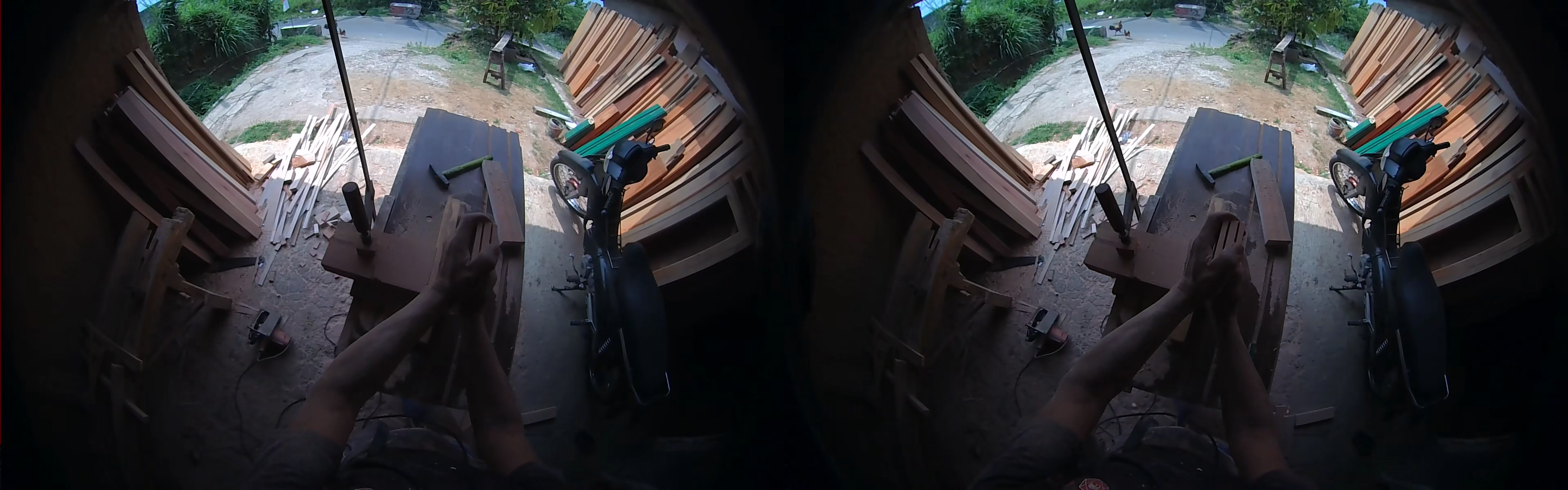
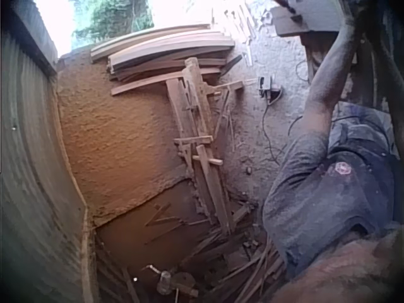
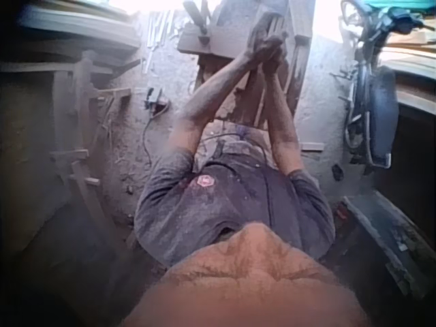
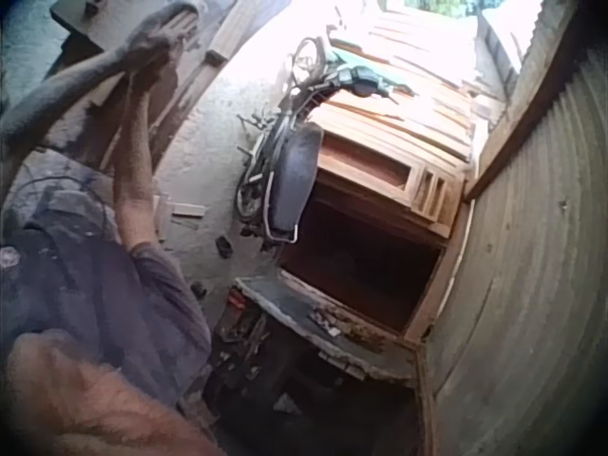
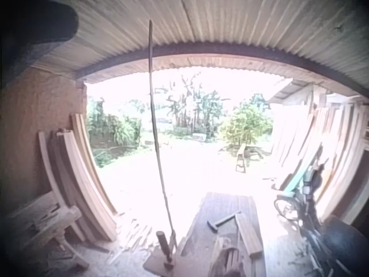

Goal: The person processes pieces of wood by hand and using tools. They hold and inspect wooden boards, use a hand plane to smooth a wooden beam, and then use a pencil and square to mark a piece of wood placed in a clamp.

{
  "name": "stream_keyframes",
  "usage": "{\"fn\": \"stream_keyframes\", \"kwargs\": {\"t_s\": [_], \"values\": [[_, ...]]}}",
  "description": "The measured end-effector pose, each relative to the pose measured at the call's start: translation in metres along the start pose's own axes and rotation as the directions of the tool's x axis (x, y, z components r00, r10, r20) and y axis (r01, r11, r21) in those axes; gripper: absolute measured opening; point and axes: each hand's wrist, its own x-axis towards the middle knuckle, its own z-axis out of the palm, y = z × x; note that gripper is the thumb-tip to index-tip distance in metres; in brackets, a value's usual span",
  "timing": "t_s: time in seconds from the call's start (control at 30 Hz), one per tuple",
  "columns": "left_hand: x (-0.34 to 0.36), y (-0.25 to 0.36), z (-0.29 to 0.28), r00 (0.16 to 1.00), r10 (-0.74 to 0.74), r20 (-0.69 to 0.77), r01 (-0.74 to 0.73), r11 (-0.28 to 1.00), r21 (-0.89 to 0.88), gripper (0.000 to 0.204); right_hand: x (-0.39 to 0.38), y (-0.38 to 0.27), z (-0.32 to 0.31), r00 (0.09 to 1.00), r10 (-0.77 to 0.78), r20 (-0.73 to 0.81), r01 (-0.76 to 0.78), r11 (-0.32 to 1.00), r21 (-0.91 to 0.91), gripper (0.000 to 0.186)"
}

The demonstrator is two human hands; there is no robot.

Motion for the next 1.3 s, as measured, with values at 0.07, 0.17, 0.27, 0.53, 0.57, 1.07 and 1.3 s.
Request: {"fn": "stream_keyframes", "kwargs": {"t_s": [0.07, 0.17, 0.27, 0.53, 0.57, 1.07, 1.3], "values": [[0.003, -0.008, 0.0, 0.999, 0.053, 0.001, -0.053, 0.998, 0.02, 0.039, 0.006, -0.008, 0.0, 0.993, 0.063, 0.099, -0.062, 0.998, -0.019, 0.035], [0.009, -0.013, 0.005, 0.997, 0.076, 0.008, -0.076, 0.997, 0.014, 0.037, 0.01, 0.006, 0.026, 0.989, 0.006, 0.15, -0.005, 1.0, -0.006, 0.038], [0.014, -0.012, 0.004, 1.0, 0.029, 0.004, -0.029, 0.999, -0.014, 0.041, 0.013, 0.008, 0.032, 0.984, -0.026, 0.178, 0.024, 1.0, 0.012, 0.039], [0.027, -0.01, 0.006, 0.999, 0.043, -0.012, -0.043, 0.999, -0.018, 0.042, 0.024, 0.0, 0.047, 0.999, -0.034, 0.006, 0.034, 0.998, 0.051, 0.04], [0.029, -0.009, 0.006, 0.999, 0.051, -0.012, -0.051, 0.999, -0.009, 0.042, 0.024, 0.003, 0.049, 0.999, -0.038, -0.034, 0.041, 0.997, 0.061, 0.04], [0.054, -0.032, 0.009, 0.997, 0.066, -0.046, -0.065, 0.998, 0.008, 0.042, 0.043, -0.02, 0.054, 0.998, -0.029, 0.062, 0.028, 0.999, 0.022, 0.034], [0.076, -0.04, 0.014, 0.995, 0.094, -0.043, -0.095, 0.995, -0.012, 0.041, 0.058, 0.005, 0.117, 0.963, -0.229, -0.144, 0.248, 0.961, 0.126, 0.027]]}}
